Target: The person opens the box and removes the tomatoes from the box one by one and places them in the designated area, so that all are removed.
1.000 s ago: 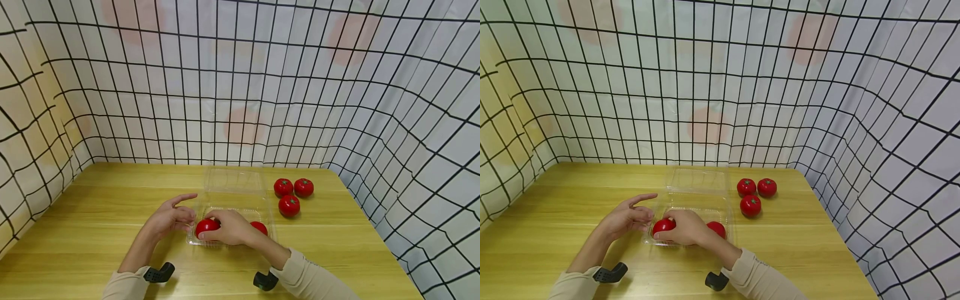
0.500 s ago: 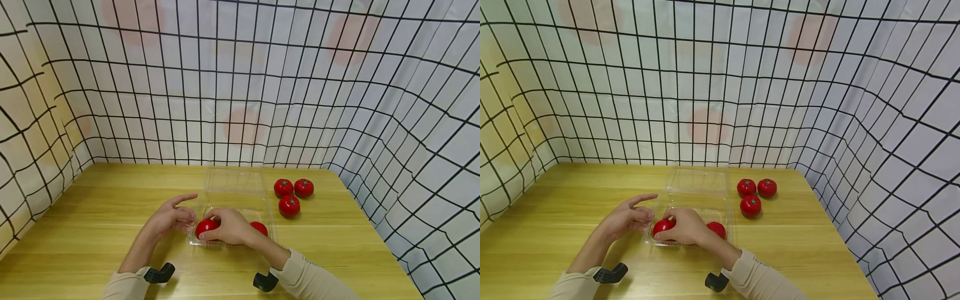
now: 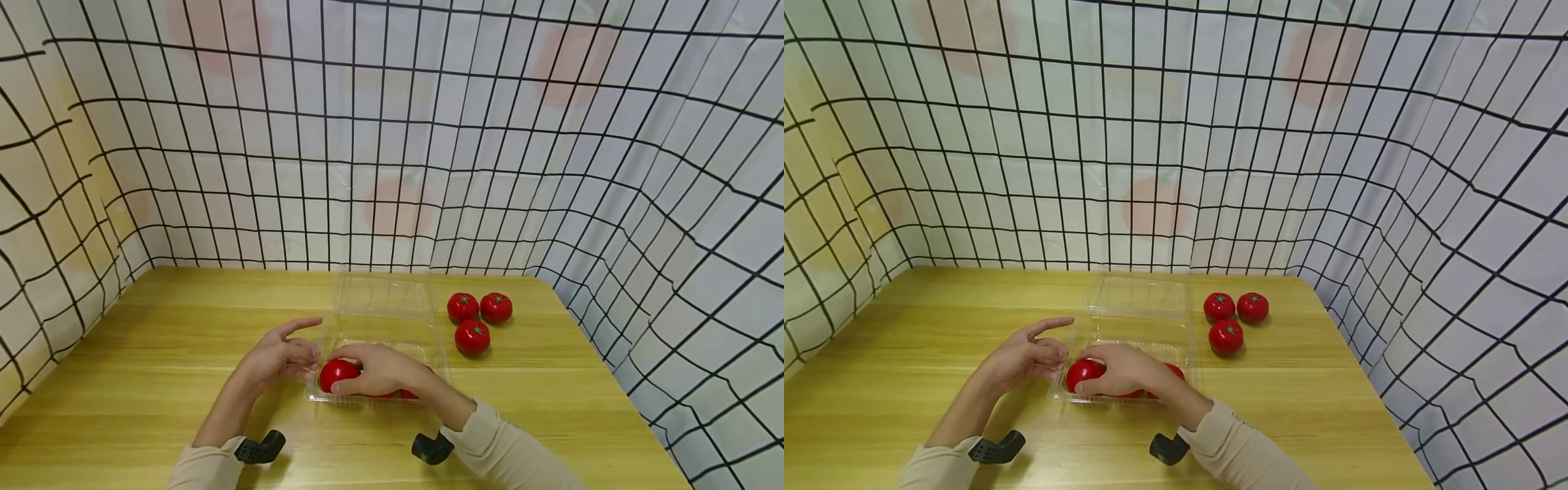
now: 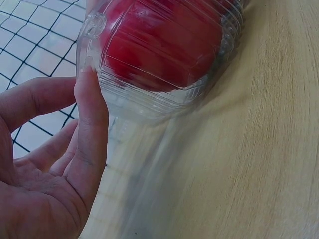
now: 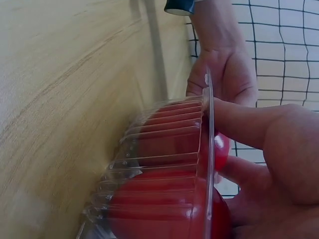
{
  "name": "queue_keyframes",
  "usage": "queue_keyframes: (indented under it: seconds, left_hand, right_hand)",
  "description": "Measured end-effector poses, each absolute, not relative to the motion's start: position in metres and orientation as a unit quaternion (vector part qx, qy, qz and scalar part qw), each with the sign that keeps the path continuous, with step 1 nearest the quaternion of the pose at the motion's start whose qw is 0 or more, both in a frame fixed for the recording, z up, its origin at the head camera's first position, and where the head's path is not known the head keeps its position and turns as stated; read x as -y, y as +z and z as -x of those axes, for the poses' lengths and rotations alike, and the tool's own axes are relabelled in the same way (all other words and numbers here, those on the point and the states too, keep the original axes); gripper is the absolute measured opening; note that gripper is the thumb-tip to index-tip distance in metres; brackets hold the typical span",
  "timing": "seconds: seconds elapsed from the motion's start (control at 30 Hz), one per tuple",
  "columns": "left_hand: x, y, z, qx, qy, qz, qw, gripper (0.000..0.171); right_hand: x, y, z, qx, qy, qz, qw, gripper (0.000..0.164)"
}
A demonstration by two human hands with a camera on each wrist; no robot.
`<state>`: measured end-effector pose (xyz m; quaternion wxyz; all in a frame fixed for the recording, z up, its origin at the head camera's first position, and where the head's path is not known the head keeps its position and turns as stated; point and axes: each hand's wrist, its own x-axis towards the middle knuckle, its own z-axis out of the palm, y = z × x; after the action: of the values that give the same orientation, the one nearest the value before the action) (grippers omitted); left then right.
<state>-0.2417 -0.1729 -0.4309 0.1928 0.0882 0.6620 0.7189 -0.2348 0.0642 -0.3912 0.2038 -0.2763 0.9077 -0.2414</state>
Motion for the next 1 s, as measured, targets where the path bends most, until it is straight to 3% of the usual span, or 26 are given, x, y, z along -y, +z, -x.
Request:
queue_keyframes:
  seconds: [0.4, 1.0]
  left_hand:
    - [0.1724, -0.4306, 0.2407, -0.669, 0.713, -0.085, 0.191, 0.070]
    - [0.1736, -0.4310, 0.2414, -0.670, 0.713, -0.082, 0.191, 0.070]
  right_hand:
    - [-0.0608, -0.3888, 0.2316, -0.918, -0.188, 0.282, 0.204, 0.056]
    - [-0.0573, -0.3909, 0.2325, -0.908, -0.285, 0.230, 0.205, 0.052]
